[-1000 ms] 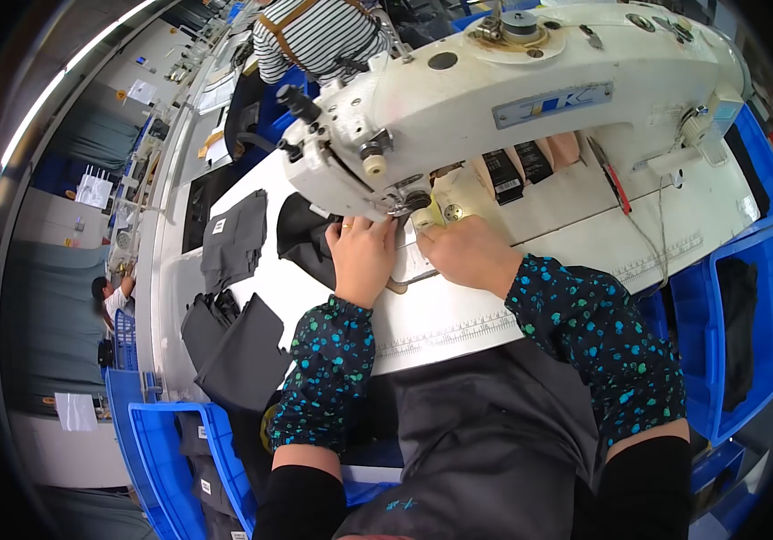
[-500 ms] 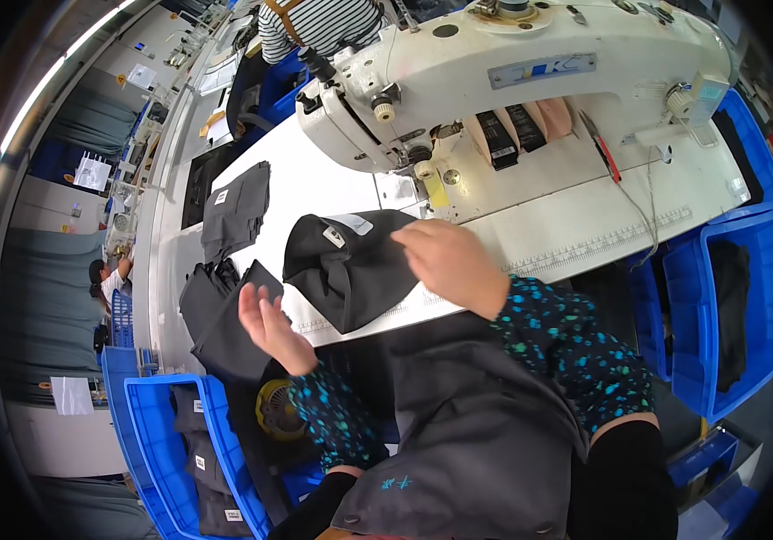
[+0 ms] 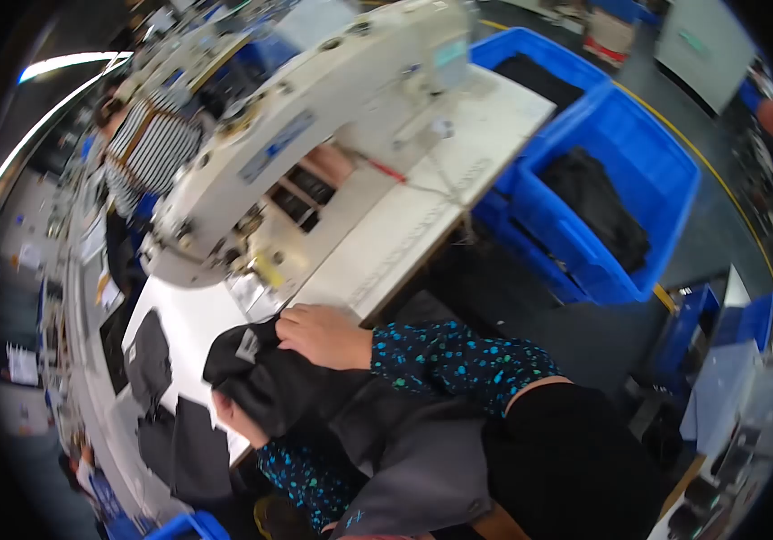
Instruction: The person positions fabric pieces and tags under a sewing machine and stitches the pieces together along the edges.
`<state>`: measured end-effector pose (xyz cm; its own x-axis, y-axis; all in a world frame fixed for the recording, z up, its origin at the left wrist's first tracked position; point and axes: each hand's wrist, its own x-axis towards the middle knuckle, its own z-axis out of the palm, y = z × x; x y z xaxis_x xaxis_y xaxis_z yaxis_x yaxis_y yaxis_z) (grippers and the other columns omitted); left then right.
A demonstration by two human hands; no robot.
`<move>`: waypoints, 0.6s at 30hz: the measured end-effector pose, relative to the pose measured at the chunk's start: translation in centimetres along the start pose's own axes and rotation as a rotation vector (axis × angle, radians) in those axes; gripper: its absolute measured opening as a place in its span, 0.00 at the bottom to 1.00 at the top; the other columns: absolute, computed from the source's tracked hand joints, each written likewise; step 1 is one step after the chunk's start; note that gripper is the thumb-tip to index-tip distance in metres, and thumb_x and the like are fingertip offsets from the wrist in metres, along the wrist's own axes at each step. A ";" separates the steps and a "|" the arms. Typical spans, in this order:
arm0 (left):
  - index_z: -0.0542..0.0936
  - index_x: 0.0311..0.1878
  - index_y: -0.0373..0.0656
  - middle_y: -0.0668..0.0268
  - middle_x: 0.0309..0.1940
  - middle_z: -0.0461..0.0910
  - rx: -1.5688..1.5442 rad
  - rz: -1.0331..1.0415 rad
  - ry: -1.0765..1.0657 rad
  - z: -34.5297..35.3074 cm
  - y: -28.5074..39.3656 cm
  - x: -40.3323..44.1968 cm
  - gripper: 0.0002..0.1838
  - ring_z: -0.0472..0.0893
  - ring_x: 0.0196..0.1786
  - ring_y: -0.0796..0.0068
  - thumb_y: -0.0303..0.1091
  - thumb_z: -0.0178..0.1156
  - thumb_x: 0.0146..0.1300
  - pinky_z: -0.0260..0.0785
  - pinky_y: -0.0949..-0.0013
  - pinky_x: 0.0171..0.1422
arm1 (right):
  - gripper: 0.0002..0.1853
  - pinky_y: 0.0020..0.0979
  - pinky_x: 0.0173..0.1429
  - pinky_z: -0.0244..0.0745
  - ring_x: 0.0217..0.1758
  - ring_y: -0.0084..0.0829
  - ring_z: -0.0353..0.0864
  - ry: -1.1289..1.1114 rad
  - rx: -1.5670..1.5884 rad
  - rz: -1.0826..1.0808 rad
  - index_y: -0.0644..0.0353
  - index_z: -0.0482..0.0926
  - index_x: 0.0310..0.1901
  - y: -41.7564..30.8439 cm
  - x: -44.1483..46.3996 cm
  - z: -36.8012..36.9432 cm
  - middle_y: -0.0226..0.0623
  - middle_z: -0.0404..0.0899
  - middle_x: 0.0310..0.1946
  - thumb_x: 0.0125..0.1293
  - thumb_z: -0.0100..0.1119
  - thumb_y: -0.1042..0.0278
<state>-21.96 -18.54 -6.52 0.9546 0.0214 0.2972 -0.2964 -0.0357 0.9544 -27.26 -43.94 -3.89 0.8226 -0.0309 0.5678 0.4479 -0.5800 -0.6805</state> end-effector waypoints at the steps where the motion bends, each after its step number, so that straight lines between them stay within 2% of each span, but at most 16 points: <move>1: 0.77 0.59 0.33 0.56 0.52 0.83 -0.180 -0.070 0.036 0.9 1.2 -0.3 0.16 0.83 0.52 0.63 0.27 0.53 0.70 0.77 0.62 0.59 | 0.08 0.40 0.46 0.73 0.41 0.43 0.77 0.109 0.173 0.077 0.59 0.74 0.36 0.1 -0.6 -1.0 0.39 0.75 0.34 0.68 0.63 0.67; 2: 0.75 0.62 0.35 0.55 0.54 0.82 -0.343 -0.313 0.075 1.8 2.7 -0.3 0.18 0.84 0.52 0.59 0.33 0.53 0.75 0.78 0.59 0.59 | 0.07 0.41 0.44 0.72 0.40 0.47 0.77 0.208 0.251 0.182 0.61 0.73 0.38 0.3 -1.0 -2.5 0.42 0.74 0.35 0.70 0.62 0.70; 3: 0.74 0.64 0.36 0.56 0.54 0.82 -0.286 -0.314 0.158 2.6 3.7 -0.6 0.19 0.84 0.52 0.60 0.38 0.55 0.77 0.79 0.60 0.58 | 0.07 0.39 0.44 0.71 0.39 0.47 0.76 0.226 0.358 0.336 0.62 0.74 0.39 0.4 -1.6 -4.2 0.43 0.74 0.35 0.69 0.62 0.70; 5: 0.76 0.59 0.35 0.57 0.56 0.79 -0.168 -0.326 0.140 2.6 2.3 0.0 0.19 0.82 0.53 0.67 0.41 0.57 0.77 0.76 0.65 0.59 | 0.06 0.40 0.43 0.71 0.39 0.47 0.77 0.287 0.324 0.344 0.61 0.74 0.39 0.7 -2.8 -6.0 0.44 0.74 0.35 0.69 0.62 0.71; 6: 0.76 0.59 0.35 0.57 0.56 0.79 -0.175 -0.323 0.119 3.0 1.7 0.0 0.19 0.82 0.53 0.67 0.41 0.57 0.77 0.76 0.65 0.59 | 0.06 0.40 0.43 0.71 0.39 0.47 0.77 0.306 0.311 0.344 0.61 0.74 0.39 0.8 -3.4 -7.0 0.44 0.74 0.35 0.69 0.62 0.71; 8: 0.76 0.57 0.35 0.61 0.51 0.81 -0.023 -0.337 0.112 4.6 2.1 -0.4 0.18 0.81 0.51 0.74 0.41 0.57 0.78 0.75 0.69 0.58 | 0.09 0.40 0.47 0.74 0.43 0.44 0.80 0.314 0.005 0.430 0.60 0.75 0.42 0.6 -3.9 -8.9 0.42 0.78 0.41 0.66 0.65 0.67; 9: 0.76 0.57 0.35 0.61 0.51 0.81 -0.025 -0.332 0.099 5.1 2.4 -0.4 0.18 0.81 0.51 0.74 0.41 0.57 0.78 0.75 0.69 0.58 | 0.09 0.40 0.47 0.74 0.43 0.44 0.80 0.327 0.000 0.431 0.60 0.75 0.42 0.3 -3.9 -9.5 0.42 0.78 0.41 0.66 0.65 0.67; 11: 0.77 0.54 0.35 0.64 0.47 0.82 -0.084 -0.371 -0.175 6.1 3.1 -0.4 0.16 0.80 0.49 0.78 0.40 0.56 0.78 0.74 0.71 0.55 | 0.17 0.40 0.54 0.76 0.51 0.45 0.81 0.402 -0.347 0.053 0.58 0.77 0.48 -0.7 -3.7 -10.8 0.40 0.79 0.48 0.62 0.69 0.60; 12: 0.78 0.51 0.35 0.65 0.46 0.82 -0.047 -0.367 -0.227 6.6 3.3 -0.2 0.15 0.80 0.46 0.78 0.39 0.55 0.79 0.74 0.72 0.52 | 0.28 0.46 0.67 0.71 0.65 0.47 0.76 0.171 -0.295 -0.095 0.58 0.76 0.56 -1.4 -4.0 -10.7 0.41 0.77 0.60 0.57 0.72 0.54; 13: 0.78 0.51 0.35 0.65 0.46 0.82 -0.046 -0.365 -0.230 7.1 3.7 -0.1 0.15 0.80 0.46 0.78 0.39 0.55 0.79 0.74 0.72 0.52 | 0.36 0.51 0.75 0.62 0.74 0.47 0.67 -0.038 -0.353 -0.159 0.57 0.73 0.64 -2.3 -4.4 -10.0 0.45 0.70 0.69 0.56 0.73 0.53; 15: 0.78 0.49 0.35 0.66 0.44 0.83 -0.086 -0.432 -0.336 8.5 4.8 -0.1 0.13 0.80 0.43 0.79 0.38 0.54 0.79 0.74 0.72 0.50 | 0.41 0.54 0.79 0.54 0.79 0.44 0.60 -0.256 -0.346 -0.218 0.57 0.70 0.69 -2.6 -4.7 -8.3 0.45 0.64 0.75 0.55 0.72 0.50; 16: 0.79 0.47 0.35 0.66 0.41 0.84 -0.040 -0.465 -0.228 9.3 5.1 -0.4 0.12 0.80 0.40 0.80 0.36 0.53 0.79 0.73 0.73 0.48 | 0.39 0.53 0.79 0.55 0.79 0.44 0.61 -0.278 -0.416 -0.200 0.57 0.69 0.70 -2.0 -5.0 -7.5 0.45 0.64 0.75 0.58 0.68 0.51; 17: 0.79 0.47 0.35 0.66 0.41 0.84 -0.037 -0.461 -0.221 9.0 4.9 -0.4 0.12 0.80 0.40 0.80 0.36 0.53 0.79 0.73 0.73 0.48 | 0.37 0.52 0.79 0.56 0.79 0.44 0.61 -0.300 -0.486 -0.184 0.57 0.68 0.71 -0.7 -5.4 -6.3 0.46 0.63 0.75 0.61 0.64 0.52; 18: 0.79 0.46 0.35 0.66 0.41 0.84 -0.065 -0.449 -0.293 8.7 4.6 -0.2 0.12 0.80 0.41 0.80 0.35 0.53 0.79 0.73 0.74 0.48 | 0.30 0.50 0.78 0.59 0.77 0.43 0.65 -0.161 -0.624 -0.258 0.57 0.70 0.69 1.8 -6.3 -3.9 0.45 0.66 0.73 0.67 0.56 0.58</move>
<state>-23.27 -27.42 -2.48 0.9539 -0.2593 -0.1514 0.1502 -0.0245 0.9883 -33.02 -47.93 -6.94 0.7805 0.2639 0.5667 0.3906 -0.9137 -0.1125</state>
